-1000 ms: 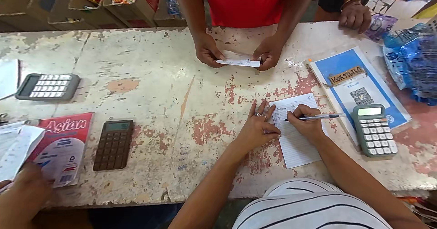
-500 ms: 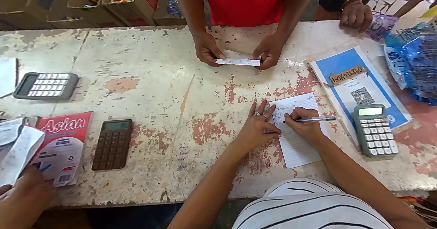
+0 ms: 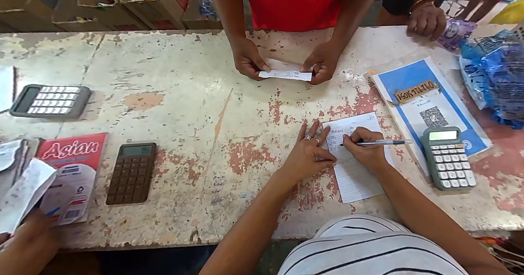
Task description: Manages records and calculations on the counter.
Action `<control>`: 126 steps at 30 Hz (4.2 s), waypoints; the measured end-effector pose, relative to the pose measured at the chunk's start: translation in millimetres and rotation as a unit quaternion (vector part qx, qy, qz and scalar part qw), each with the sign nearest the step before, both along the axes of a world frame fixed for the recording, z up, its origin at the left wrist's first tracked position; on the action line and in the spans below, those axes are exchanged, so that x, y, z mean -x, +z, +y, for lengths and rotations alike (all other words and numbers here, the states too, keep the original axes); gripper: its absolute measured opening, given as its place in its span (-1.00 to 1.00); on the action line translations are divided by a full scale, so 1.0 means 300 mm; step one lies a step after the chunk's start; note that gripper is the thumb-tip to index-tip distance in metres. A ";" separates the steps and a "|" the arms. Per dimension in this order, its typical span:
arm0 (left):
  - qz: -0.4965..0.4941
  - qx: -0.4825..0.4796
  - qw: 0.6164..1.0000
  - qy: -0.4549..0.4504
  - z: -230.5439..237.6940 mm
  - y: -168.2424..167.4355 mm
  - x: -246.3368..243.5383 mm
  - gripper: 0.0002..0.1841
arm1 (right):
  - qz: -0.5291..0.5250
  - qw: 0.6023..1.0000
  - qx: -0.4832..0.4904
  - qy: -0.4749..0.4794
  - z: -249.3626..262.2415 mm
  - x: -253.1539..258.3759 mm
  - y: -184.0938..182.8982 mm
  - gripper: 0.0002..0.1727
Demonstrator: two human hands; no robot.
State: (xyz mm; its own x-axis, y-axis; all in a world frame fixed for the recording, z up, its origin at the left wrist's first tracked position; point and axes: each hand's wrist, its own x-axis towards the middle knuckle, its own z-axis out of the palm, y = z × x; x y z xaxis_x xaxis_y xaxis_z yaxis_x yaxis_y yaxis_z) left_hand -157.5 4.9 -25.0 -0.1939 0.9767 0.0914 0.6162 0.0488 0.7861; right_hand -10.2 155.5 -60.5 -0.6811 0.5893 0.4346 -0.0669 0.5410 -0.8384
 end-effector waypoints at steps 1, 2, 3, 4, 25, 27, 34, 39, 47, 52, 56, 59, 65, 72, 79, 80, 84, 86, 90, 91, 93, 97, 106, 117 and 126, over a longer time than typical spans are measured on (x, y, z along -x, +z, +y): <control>-0.001 0.000 1.000 -0.001 0.001 0.000 0.001 -0.85 | -0.001 1.000 -0.003 0.003 0.001 0.000 -0.002 -0.69; -0.001 -0.001 1.000 -0.001 0.001 -0.001 0.001 -0.85 | -0.001 1.000 -0.007 0.008 0.003 -0.001 -0.004 -0.69; -0.001 -0.004 1.000 -0.001 0.001 -0.002 0.001 -0.85 | 0.001 1.000 -0.012 0.015 0.003 -0.001 -0.007 -0.69; 0.000 -0.007 1.000 0.000 0.001 -0.001 0.001 -0.85 | 0.003 1.000 -0.017 0.021 0.003 0.000 -0.007 -0.69; 0.001 -0.005 1.000 0.000 0.003 -0.003 0.003 -0.85 | -0.008 1.000 0.003 0.016 0.002 -0.001 -0.016 -0.71; 0.001 -0.007 1.000 -0.003 0.002 -0.010 0.006 -0.85 | -0.014 1.000 0.004 0.024 0.004 -0.004 -0.016 -0.70; -0.003 0.225 0.974 0.010 0.076 0.366 -0.080 -0.76 | -0.004 1.000 -0.013 0.019 -0.001 0.000 -0.006 -0.70; 0.001 0.196 0.980 0.013 0.061 0.294 -0.065 -0.79 | -0.002 1.000 -0.022 0.009 0.000 0.006 -0.018 -0.69; 0.003 0.005 1.000 -0.002 0.005 0.004 0.003 -0.85 | -0.008 1.000 0.006 0.025 0.004 -0.001 -0.013 -0.72; 0.000 0.007 1.000 -0.002 0.008 0.015 0.002 -0.85 | -0.015 1.000 -0.020 0.016 0.011 0.000 -0.024 -0.71; -0.003 0.005 1.000 -0.002 0.011 0.022 0.001 -0.84 | -0.002 1.000 0.002 0.008 0.017 -0.002 -0.022 -0.71; 0.002 -0.005 1.000 0.001 0.013 0.032 0.001 -0.85 | -0.004 1.000 0.005 -0.013 0.030 -0.004 -0.027 -0.70; 0.013 -0.028 0.999 -0.016 0.021 0.061 0.004 -0.88 | -0.016 1.000 -0.009 -0.021 0.068 0.002 -0.044 -0.67; 0.018 -0.053 0.998 -0.021 0.023 0.069 0.000 -0.90 | -0.010 1.000 -0.005 -0.022 0.081 0.004 -0.030 -0.68; 0.016 -0.048 0.999 -0.017 0.020 0.073 -0.004 -0.91 | 0.004 0.999 -0.023 -0.030 0.078 0.004 -0.034 -0.68; 0.017 -0.052 0.998 -0.017 0.019 0.072 -0.003 -0.91 | 0.007 0.999 -0.012 -0.029 0.078 0.004 -0.032 -0.68; 0.024 -0.057 0.998 -0.019 0.016 0.075 -0.004 -0.91 | 0.021 0.999 0.011 -0.045 0.073 -0.001 -0.019 -0.68; 0.021 -0.055 0.998 -0.020 0.016 0.077 -0.004 -0.91 | 0.007 0.999 -0.004 -0.053 0.072 -0.001 -0.021 -0.68; 0.022 -0.056 0.998 -0.020 0.013 0.073 -0.002 -0.91 | -0.003 0.998 -0.024 -0.056 0.068 0.003 -0.029 -0.66; 0.022 -0.056 0.998 -0.021 0.013 0.073 -0.002 -0.91 | -0.003 0.998 -0.024 -0.054 0.068 0.002 -0.029 -0.66; 0.023 -0.058 0.998 -0.021 0.014 0.073 -0.003 -0.91 | -0.004 0.999 -0.021 -0.045 0.070 -0.002 -0.028 -0.66; 0.023 -0.060 0.998 -0.019 0.015 0.072 -0.003 -0.91 | 0.003 0.999 -0.015 -0.044 0.069 0.001 -0.023 -0.66; 0.014 -0.060 0.998 -0.019 0.013 0.068 -0.003 -0.90 | 0.008 0.998 -0.033 -0.059 0.072 -0.003 -0.036 -0.66; 0.011 -0.048 0.999 -0.020 0.011 0.072 -0.003 -0.89 | 0.000 0.997 -0.025 -0.074 0.072 -0.003 -0.037 -0.64; 0.016 -0.039 0.999 -0.018 0.014 0.076 -0.005 -0.88 | -0.001 0.998 -0.001 -0.062 0.078 -0.005 -0.035 -0.67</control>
